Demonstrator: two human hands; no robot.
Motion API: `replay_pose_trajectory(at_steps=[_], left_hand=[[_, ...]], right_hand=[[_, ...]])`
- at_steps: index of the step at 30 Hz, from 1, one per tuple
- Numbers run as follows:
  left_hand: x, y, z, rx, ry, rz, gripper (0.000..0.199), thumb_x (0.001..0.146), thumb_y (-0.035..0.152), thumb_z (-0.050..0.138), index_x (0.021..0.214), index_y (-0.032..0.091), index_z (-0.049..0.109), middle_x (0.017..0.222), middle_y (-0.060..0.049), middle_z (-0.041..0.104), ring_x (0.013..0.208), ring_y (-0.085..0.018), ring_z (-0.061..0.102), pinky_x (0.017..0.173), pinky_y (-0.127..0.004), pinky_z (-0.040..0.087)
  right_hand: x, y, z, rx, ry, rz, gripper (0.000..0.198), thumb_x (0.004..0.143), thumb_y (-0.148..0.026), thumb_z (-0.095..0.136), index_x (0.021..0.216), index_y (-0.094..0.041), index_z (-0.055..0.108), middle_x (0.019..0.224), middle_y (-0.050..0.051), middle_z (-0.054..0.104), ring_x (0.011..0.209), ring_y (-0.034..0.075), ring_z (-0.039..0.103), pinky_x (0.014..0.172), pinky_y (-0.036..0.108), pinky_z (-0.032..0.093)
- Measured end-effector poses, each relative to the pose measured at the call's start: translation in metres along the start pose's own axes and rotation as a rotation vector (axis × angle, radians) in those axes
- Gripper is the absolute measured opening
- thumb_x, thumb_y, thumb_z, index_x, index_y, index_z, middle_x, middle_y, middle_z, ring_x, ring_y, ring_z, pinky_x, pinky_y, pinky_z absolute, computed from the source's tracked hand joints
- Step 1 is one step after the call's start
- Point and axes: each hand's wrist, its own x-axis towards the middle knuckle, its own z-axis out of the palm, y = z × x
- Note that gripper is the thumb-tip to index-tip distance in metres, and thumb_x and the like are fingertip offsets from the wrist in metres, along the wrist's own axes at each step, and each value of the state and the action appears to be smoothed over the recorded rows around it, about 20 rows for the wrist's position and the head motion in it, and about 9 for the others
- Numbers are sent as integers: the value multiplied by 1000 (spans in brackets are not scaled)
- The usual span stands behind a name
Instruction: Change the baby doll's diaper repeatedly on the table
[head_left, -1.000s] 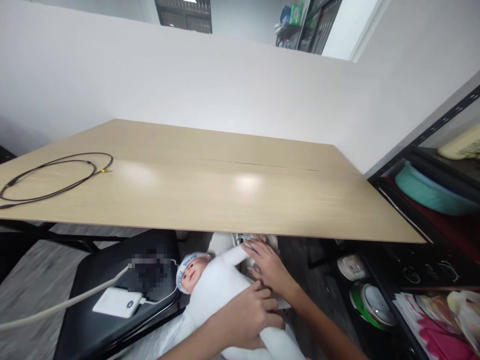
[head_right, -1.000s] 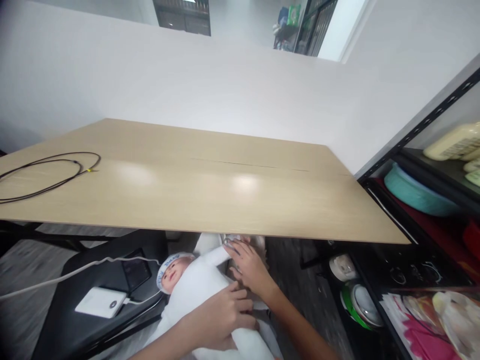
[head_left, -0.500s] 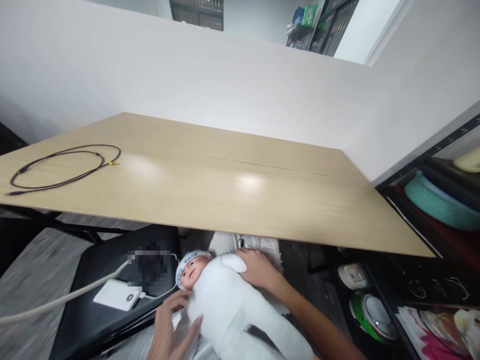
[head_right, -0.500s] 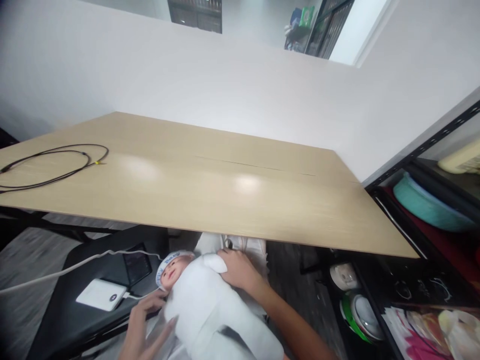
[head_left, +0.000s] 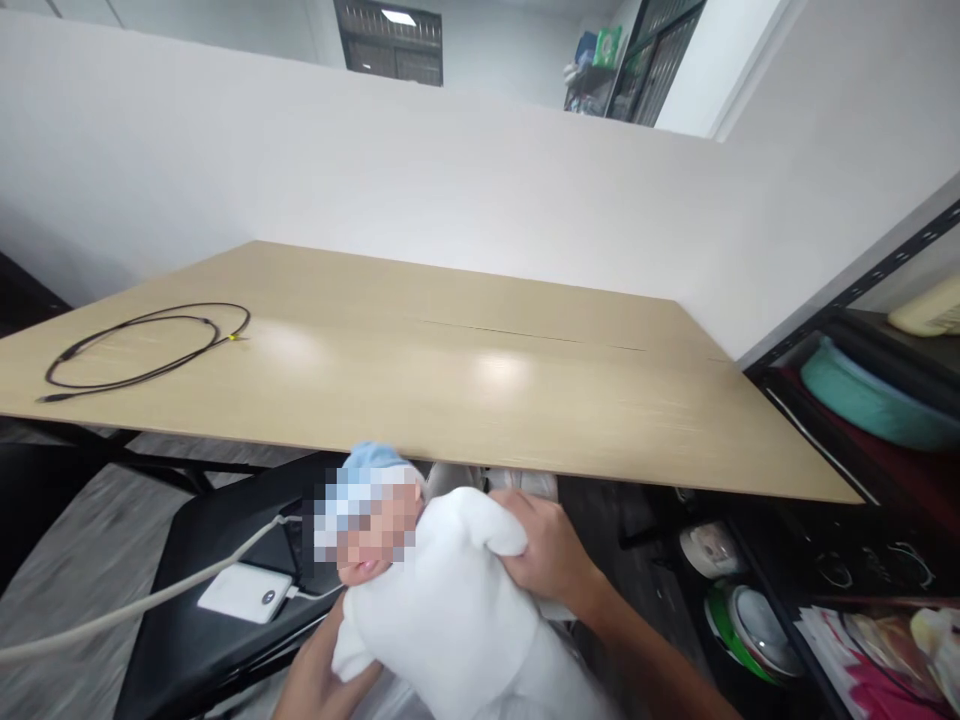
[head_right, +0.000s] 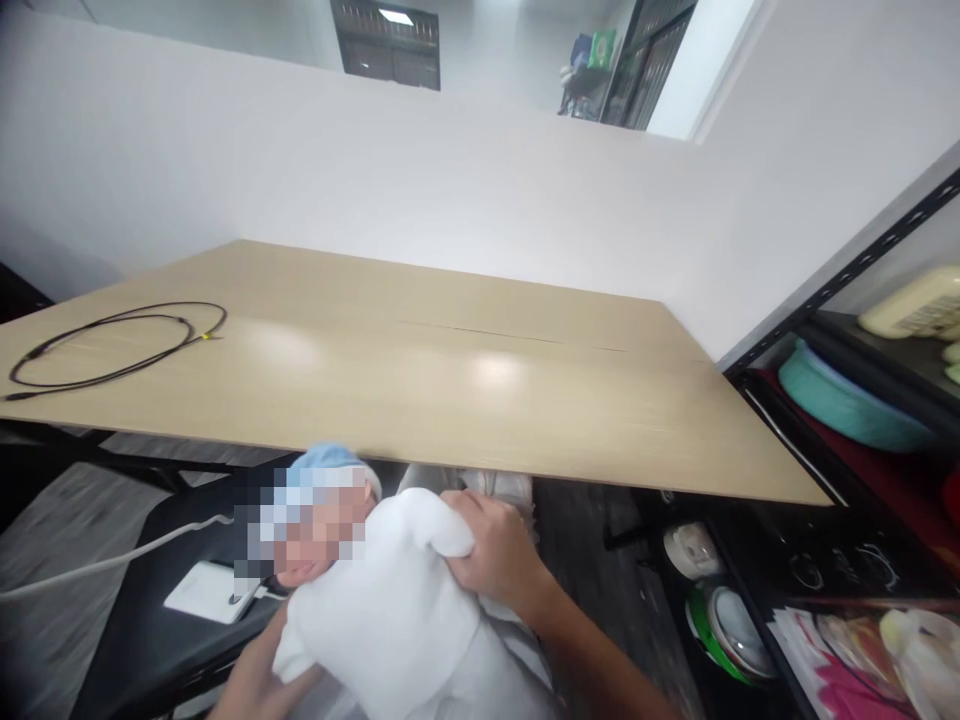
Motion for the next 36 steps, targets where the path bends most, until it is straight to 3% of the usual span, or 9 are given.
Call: replay_pose_trajectory(at_steps=[3, 6, 10, 14, 19, 23, 30, 36], left_hand=[[46, 44, -28, 58, -109, 133, 58, 84, 49, 78, 137, 26, 72, 129, -8, 83, 115, -39, 80, 99, -49, 67], [109, 95, -44, 95, -287, 219, 55, 89, 41, 72, 141, 23, 68, 128, -7, 82, 107, -34, 81, 93, -41, 67], [196, 148, -40, 142, -393, 237, 53, 87, 42, 71, 135, 20, 69, 128, -8, 81, 109, -33, 78, 93, -38, 62], [267, 173, -23, 194, -473, 274, 54, 83, 49, 72, 127, 16, 70, 123, -8, 81, 107, -31, 75, 90, -35, 58], [335, 175, -6, 352, -477, 299, 45, 81, 52, 72, 113, 21, 73, 112, -5, 83, 98, -30, 76, 78, -30, 52], [372, 165, 6, 526, -385, 367, 40, 82, 56, 70, 108, 25, 73, 109, -6, 84, 96, -33, 78, 73, -33, 48], [394, 152, 24, 711, -179, 386, 36, 85, 53, 67, 107, 24, 70, 105, -12, 84, 91, -36, 78, 66, -34, 42], [420, 125, 45, 722, -62, 500, 30, 92, 48, 62, 103, 21, 69, 100, -14, 83, 90, -34, 79, 80, -40, 47]], right_hand=[[-1, 3, -32, -102, 111, 33, 59, 92, -24, 61, 150, -30, 63, 128, 9, 77, 109, 30, 73, 97, 37, 55], [11, 19, -62, -245, 163, 90, 48, 93, -23, 63, 140, -28, 69, 118, 9, 80, 104, 29, 74, 91, 34, 54], [39, 54, -89, -391, 192, 141, 32, 97, -24, 63, 128, -26, 72, 105, 8, 80, 95, 26, 73, 78, 28, 48], [66, 91, -98, -461, 185, 186, 29, 102, -26, 61, 130, -25, 69, 106, 8, 80, 89, 24, 72, 70, 28, 40], [97, 121, -97, -516, 162, 272, 33, 104, -29, 58, 136, -25, 65, 114, 9, 79, 92, 26, 72, 71, 29, 39], [120, 138, -95, -549, 185, 315, 39, 106, -31, 55, 144, -26, 61, 123, 11, 77, 98, 27, 73, 77, 31, 44], [147, 177, -87, -560, 261, 268, 39, 104, -32, 57, 141, -24, 62, 123, 11, 77, 99, 29, 73, 78, 33, 47], [165, 212, -75, -555, 328, 191, 39, 101, -29, 58, 138, -19, 65, 118, 13, 78, 101, 30, 73, 81, 34, 51]])
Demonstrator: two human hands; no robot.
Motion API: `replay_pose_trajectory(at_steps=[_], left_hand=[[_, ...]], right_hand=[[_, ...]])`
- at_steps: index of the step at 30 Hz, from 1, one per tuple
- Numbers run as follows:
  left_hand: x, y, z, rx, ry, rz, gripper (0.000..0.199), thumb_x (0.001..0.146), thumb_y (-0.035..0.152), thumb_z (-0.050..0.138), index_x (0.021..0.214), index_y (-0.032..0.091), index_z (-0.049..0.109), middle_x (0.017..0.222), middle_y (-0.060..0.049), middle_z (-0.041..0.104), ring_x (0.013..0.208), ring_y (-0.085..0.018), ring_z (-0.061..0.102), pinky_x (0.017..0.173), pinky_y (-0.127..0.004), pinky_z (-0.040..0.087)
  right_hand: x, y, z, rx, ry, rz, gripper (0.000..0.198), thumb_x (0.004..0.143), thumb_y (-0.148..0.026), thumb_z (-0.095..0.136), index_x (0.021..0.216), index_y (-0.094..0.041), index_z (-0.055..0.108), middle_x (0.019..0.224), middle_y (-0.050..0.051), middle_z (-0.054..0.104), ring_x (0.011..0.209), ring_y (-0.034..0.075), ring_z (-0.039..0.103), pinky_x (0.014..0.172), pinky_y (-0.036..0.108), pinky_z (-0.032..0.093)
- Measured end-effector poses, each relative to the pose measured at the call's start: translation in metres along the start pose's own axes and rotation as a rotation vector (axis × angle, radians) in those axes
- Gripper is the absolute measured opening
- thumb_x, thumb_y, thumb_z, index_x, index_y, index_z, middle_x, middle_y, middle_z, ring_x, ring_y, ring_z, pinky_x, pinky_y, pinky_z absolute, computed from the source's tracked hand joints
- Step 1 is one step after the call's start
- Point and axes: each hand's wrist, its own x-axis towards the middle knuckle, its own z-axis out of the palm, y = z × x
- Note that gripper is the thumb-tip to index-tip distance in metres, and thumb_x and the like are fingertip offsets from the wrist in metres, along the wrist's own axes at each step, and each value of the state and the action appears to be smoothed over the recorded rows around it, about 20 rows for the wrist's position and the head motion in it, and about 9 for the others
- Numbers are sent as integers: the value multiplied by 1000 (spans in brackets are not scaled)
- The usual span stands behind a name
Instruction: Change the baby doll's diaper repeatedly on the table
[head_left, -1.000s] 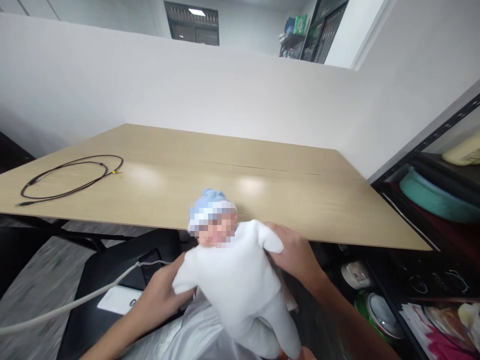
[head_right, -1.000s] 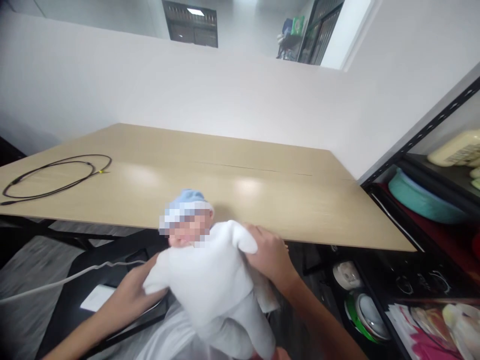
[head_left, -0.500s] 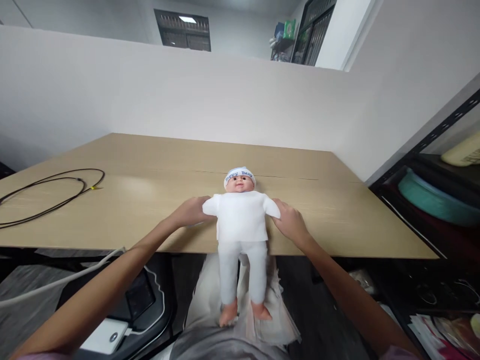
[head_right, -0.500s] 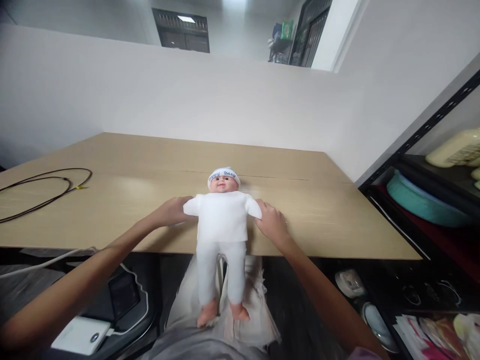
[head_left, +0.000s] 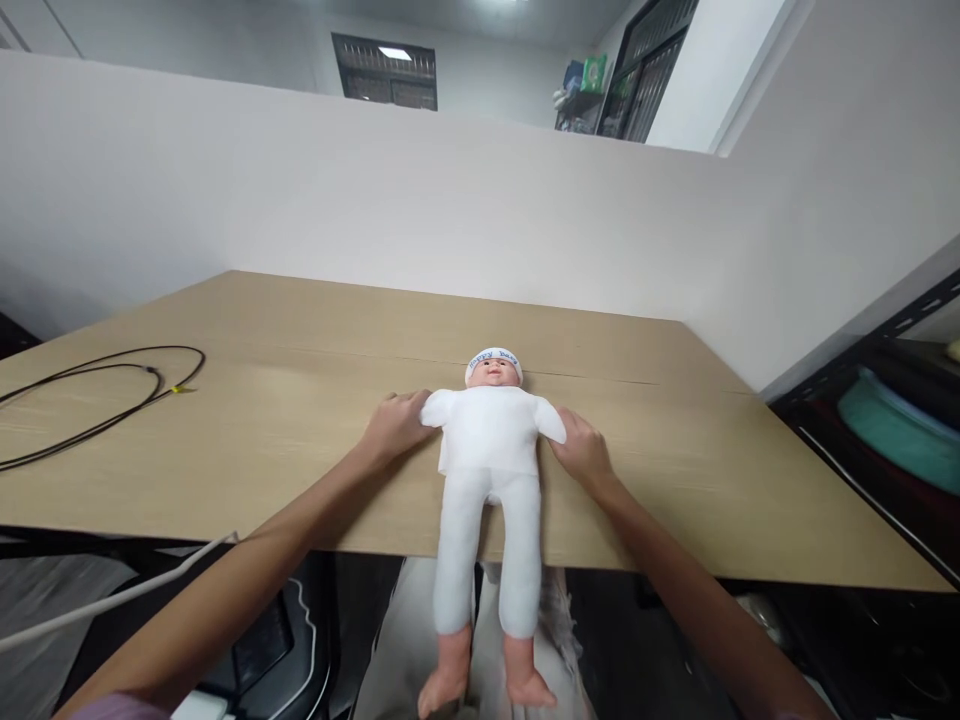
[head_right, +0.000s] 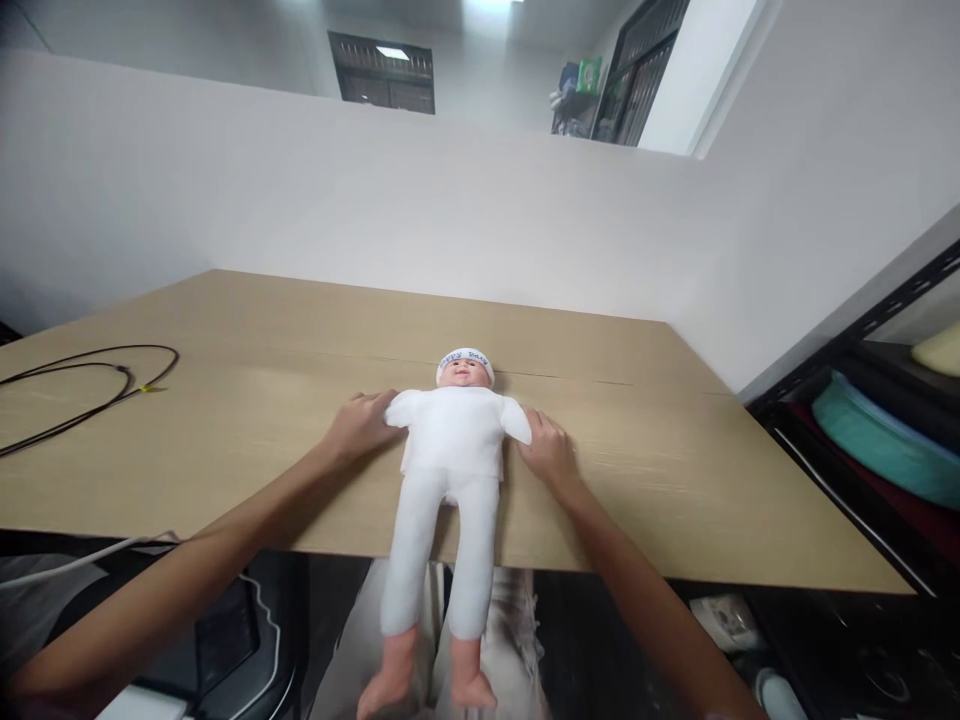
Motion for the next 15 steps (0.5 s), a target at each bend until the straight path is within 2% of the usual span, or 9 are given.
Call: replay_pose_trajectory(at_steps=[6, 10, 15], left_hand=[[15, -16, 32, 6, 134, 23, 29, 93, 40, 62, 110, 19, 71, 97, -14, 83, 92, -32, 79, 83, -40, 48], [31, -23, 42, 6, 206, 34, 30, 90, 37, 64, 113, 19, 72, 94, -12, 83, 88, -32, 78, 82, -40, 47], [65, -31, 48, -1, 269, 53, 30, 90, 36, 64, 114, 19, 72, 94, -12, 83, 88, -31, 79, 82, -40, 46]], right_hand=[[16, 15, 20, 22, 120, -101, 37, 99, -28, 58, 133, -16, 67, 111, 14, 78, 96, 30, 73, 81, 35, 53], [33, 21, 29, 22, 157, -111, 36, 101, -31, 57, 132, -16, 67, 108, 14, 78, 95, 31, 73, 79, 35, 52], [63, 28, 38, 18, 148, -99, 38, 98, -30, 59, 132, -15, 67, 112, 16, 79, 95, 31, 74, 79, 36, 54]])
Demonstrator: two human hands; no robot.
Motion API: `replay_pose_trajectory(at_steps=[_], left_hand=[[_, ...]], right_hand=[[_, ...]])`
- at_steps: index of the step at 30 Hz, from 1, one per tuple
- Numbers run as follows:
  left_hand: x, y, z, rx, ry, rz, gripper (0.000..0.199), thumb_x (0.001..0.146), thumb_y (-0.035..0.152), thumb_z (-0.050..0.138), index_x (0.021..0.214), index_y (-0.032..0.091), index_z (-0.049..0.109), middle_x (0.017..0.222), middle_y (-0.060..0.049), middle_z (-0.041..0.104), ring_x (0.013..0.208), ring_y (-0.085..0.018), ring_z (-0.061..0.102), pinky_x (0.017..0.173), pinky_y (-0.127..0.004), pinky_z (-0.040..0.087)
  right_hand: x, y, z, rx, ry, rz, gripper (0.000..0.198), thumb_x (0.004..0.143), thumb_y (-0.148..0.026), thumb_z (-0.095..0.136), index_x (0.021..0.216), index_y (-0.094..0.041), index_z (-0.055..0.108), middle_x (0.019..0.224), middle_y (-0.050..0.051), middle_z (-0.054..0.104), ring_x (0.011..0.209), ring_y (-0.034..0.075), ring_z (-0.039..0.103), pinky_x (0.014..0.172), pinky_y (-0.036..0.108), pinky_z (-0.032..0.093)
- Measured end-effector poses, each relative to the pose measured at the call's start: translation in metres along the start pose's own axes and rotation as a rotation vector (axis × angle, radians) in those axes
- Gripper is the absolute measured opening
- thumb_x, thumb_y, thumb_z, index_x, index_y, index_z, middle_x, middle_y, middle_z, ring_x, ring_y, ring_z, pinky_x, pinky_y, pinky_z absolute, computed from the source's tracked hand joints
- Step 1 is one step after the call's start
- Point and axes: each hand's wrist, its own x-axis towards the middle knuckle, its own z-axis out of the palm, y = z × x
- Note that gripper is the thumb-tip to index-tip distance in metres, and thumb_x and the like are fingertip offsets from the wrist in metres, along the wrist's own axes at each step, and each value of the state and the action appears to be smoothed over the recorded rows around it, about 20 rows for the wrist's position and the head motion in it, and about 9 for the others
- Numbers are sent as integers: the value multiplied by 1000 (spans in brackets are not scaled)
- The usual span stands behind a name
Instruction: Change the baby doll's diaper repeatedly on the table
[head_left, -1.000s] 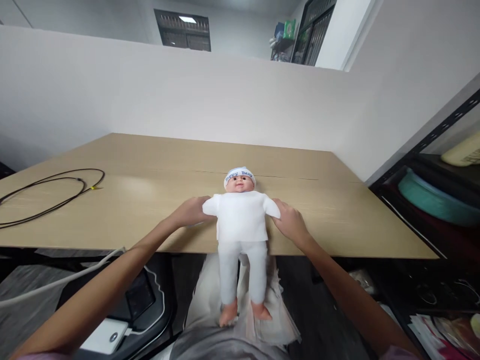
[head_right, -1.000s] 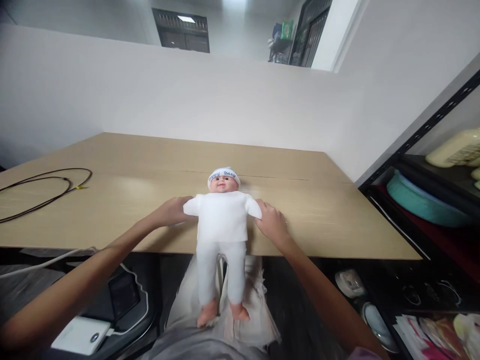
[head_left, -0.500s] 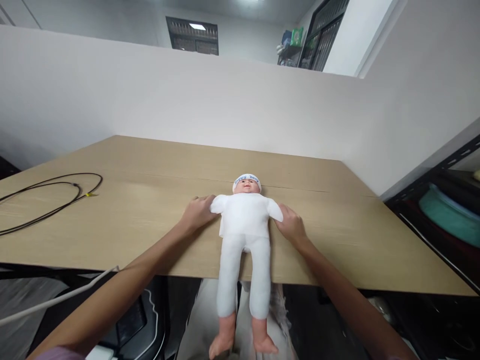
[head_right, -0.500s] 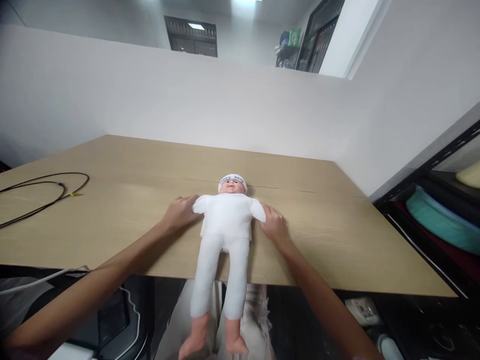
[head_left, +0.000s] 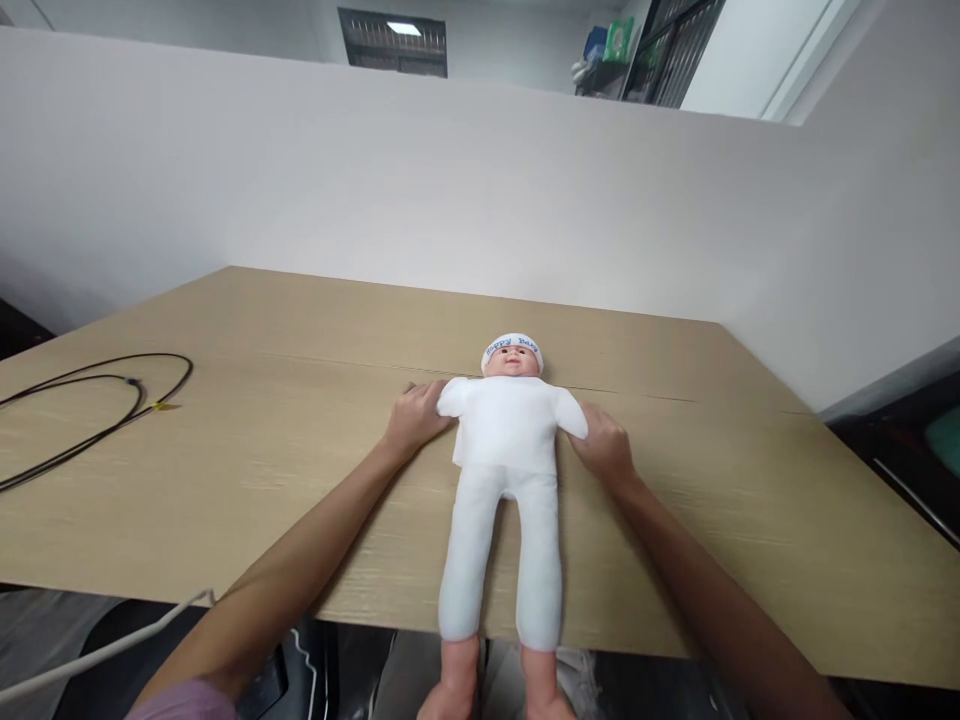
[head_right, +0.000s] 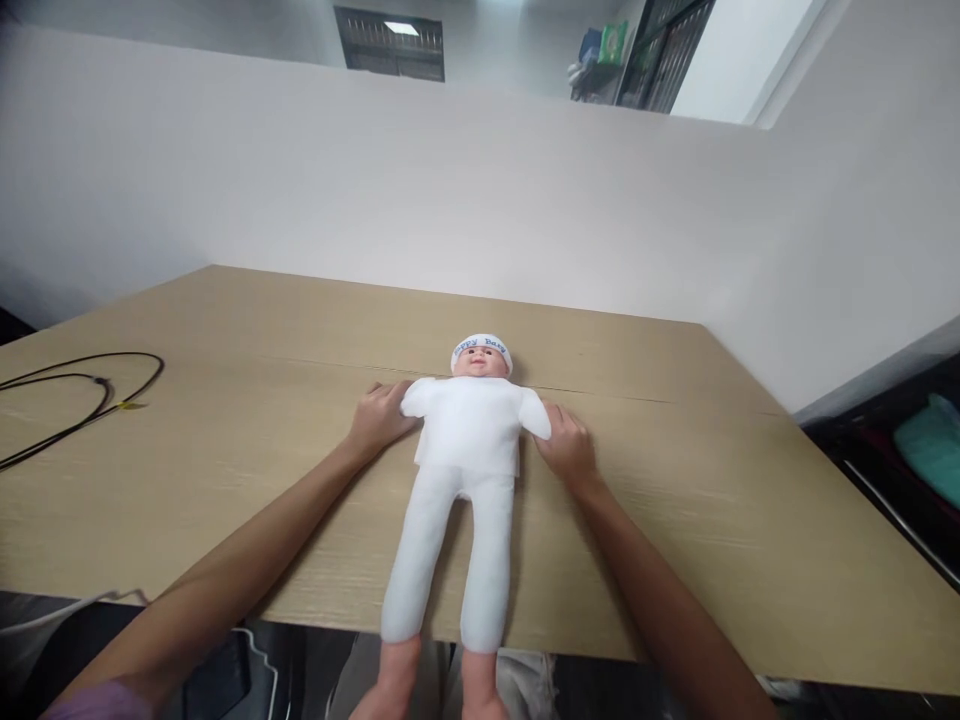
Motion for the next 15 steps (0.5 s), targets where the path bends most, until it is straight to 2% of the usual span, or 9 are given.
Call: replay_pose_trajectory(at_steps=[6, 15], left_hand=[[42, -14, 26, 19, -8, -40, 25, 91, 40, 64, 103, 19, 70, 92, -13, 82, 89, -33, 78, 83, -41, 44], [93, -41, 60, 61, -29, -76, 27, 90, 40, 64, 104, 17, 70, 96, -15, 82, 88, -34, 77, 81, -41, 41]], right_hand=[[43, 11, 20, 22, 12, 45, 42, 99, -31, 56, 136, -15, 66, 120, 16, 78, 100, 32, 74, 82, 37, 55], [100, 28, 50, 63, -2, 52, 45, 100, -36, 55, 139, -16, 67, 124, 16, 77, 105, 32, 71, 86, 37, 54]])
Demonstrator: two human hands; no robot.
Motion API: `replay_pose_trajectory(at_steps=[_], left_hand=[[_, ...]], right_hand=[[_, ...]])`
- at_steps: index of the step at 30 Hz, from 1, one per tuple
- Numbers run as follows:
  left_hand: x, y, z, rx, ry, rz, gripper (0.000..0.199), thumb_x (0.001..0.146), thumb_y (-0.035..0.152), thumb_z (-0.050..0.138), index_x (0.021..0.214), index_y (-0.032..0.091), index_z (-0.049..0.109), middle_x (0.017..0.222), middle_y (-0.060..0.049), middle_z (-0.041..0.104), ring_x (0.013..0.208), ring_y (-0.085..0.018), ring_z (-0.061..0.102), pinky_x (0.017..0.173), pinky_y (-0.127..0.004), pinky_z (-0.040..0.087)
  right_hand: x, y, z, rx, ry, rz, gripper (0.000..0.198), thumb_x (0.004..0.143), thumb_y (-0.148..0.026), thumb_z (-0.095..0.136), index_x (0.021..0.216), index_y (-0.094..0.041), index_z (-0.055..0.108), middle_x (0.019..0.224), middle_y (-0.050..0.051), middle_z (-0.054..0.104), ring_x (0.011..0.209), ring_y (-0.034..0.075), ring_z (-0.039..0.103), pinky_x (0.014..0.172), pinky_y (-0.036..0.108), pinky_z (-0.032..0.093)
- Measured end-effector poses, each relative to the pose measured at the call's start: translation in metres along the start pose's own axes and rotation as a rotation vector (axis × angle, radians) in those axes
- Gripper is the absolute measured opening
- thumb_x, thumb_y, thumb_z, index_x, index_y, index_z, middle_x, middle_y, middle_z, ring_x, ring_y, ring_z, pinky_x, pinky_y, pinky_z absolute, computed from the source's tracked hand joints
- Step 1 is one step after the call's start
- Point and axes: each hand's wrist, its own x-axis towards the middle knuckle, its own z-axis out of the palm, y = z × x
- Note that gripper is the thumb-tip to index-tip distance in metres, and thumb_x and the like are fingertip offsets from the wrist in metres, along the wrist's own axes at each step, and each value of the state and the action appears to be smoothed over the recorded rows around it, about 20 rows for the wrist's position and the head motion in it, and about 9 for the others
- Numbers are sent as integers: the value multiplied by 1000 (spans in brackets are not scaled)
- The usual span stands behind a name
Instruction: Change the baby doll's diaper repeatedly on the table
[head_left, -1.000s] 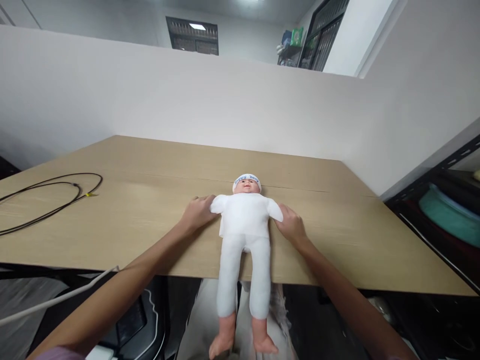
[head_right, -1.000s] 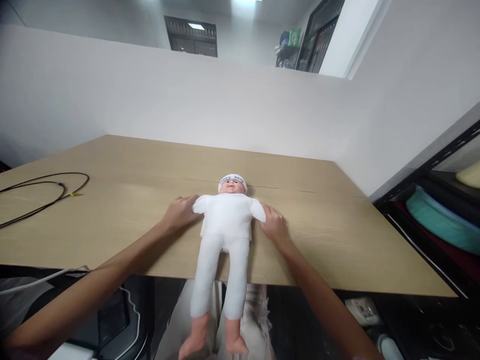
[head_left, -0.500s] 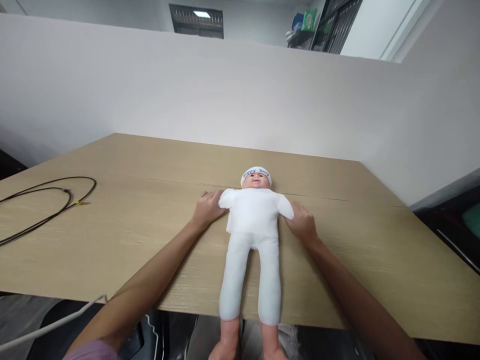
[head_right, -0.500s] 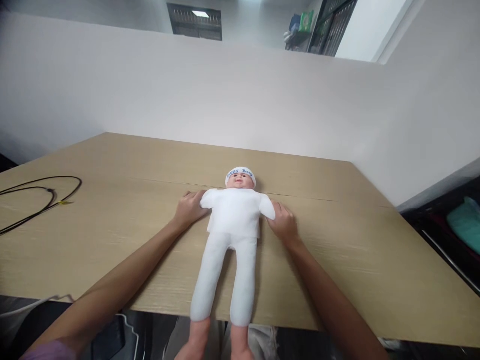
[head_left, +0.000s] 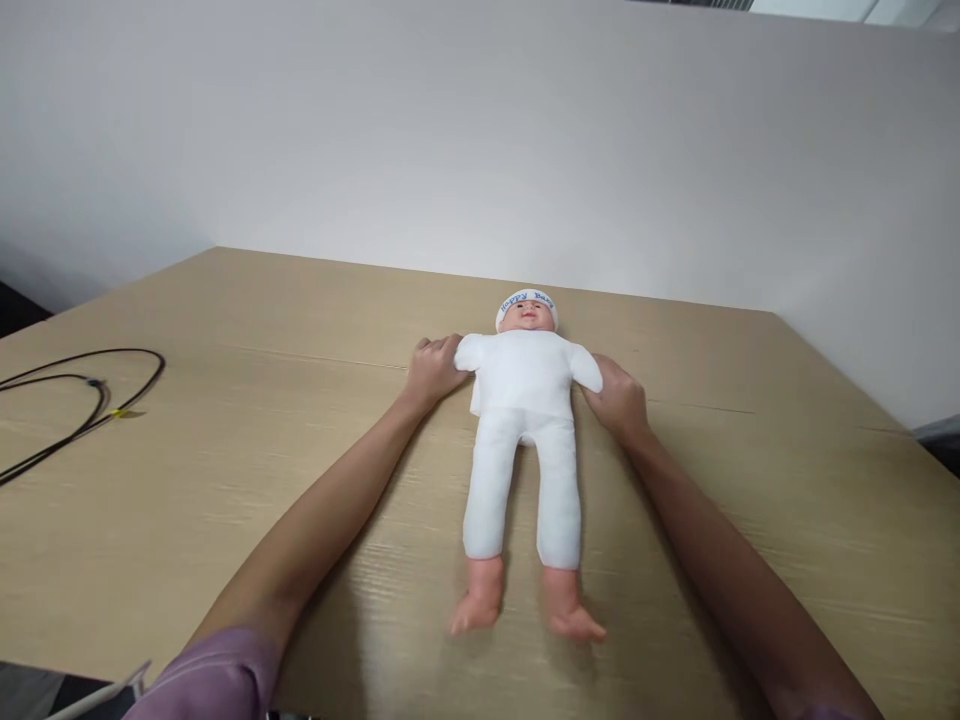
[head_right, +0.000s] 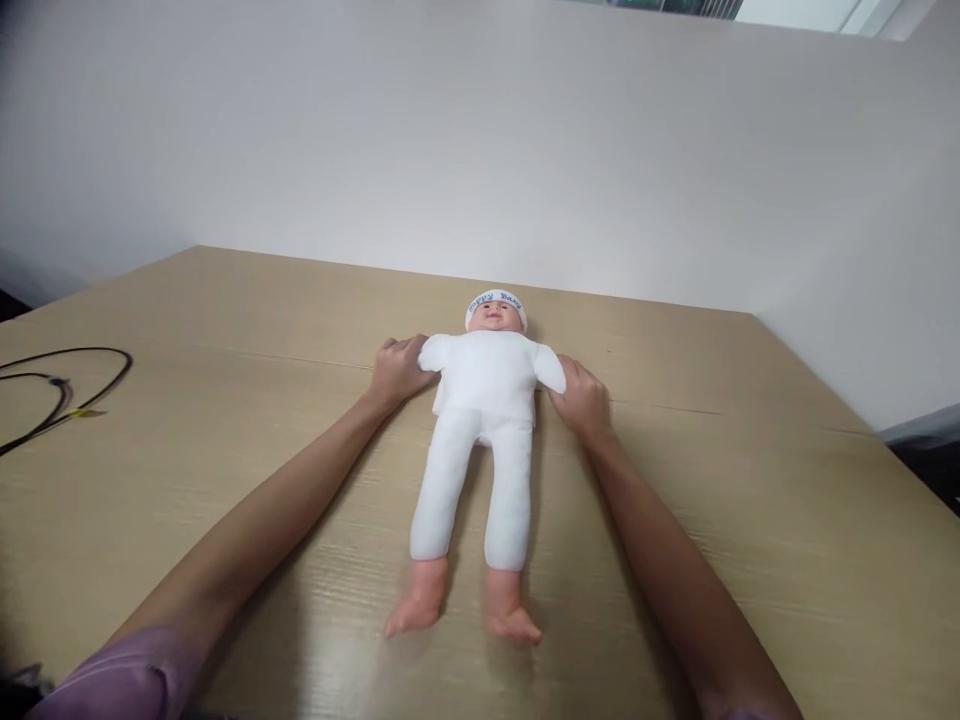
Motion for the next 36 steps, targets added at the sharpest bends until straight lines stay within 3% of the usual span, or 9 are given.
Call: replay_pose_trajectory(at_steps=[8, 15, 19, 23, 32, 36], left_hand=[[27, -13, 14, -21, -84, -26, 43, 95, 55, 63, 113, 17, 72, 103, -18, 80, 99, -38, 73, 88, -44, 42], [-1, -26, -3, -114, -37, 20, 64, 100, 61, 63, 151, 23, 61, 144, -15, 68, 128, -39, 61, 107, -48, 39], [-22, -48, -17, -150, -42, 36, 60, 103, 60, 60, 150, 23, 60, 138, -13, 71, 125, -35, 63, 108, -46, 41], [-28, -60, -24, -194, -58, 17, 56, 101, 61, 62, 143, 23, 65, 127, -12, 75, 116, -34, 66, 103, -45, 46], [-21, -65, -20, -254, -77, 35, 60, 99, 65, 63, 141, 22, 68, 124, -12, 75, 113, -32, 66, 102, -41, 47], [-29, -54, -22, -198, -117, -65, 64, 101, 61, 59, 154, 25, 61, 141, -16, 68, 125, -36, 62, 108, -47, 45]], right_hand=[[27, 11, 15, 19, -70, 56, 45, 99, -46, 60, 134, -21, 69, 122, 12, 79, 100, 31, 71, 83, 36, 54], [5, 30, 1, 95, -17, -43, 71, 90, -56, 74, 146, -16, 58, 138, 19, 72, 120, 39, 67, 104, 50, 52], [-17, 58, -12, 158, -56, -91, 64, 94, -60, 71, 140, -17, 63, 132, 18, 74, 116, 37, 69, 103, 51, 52], [-22, 73, -17, 218, -3, -42, 58, 97, -66, 67, 130, -19, 71, 127, 18, 77, 115, 36, 70, 104, 52, 53], [-11, 84, -4, 292, 16, 35, 59, 95, -66, 69, 131, -19, 76, 125, 17, 79, 110, 34, 72, 100, 52, 56], [-20, 81, -4, 322, 12, 0, 54, 95, -54, 66, 133, -16, 72, 127, 17, 78, 113, 34, 71, 105, 53, 53]])
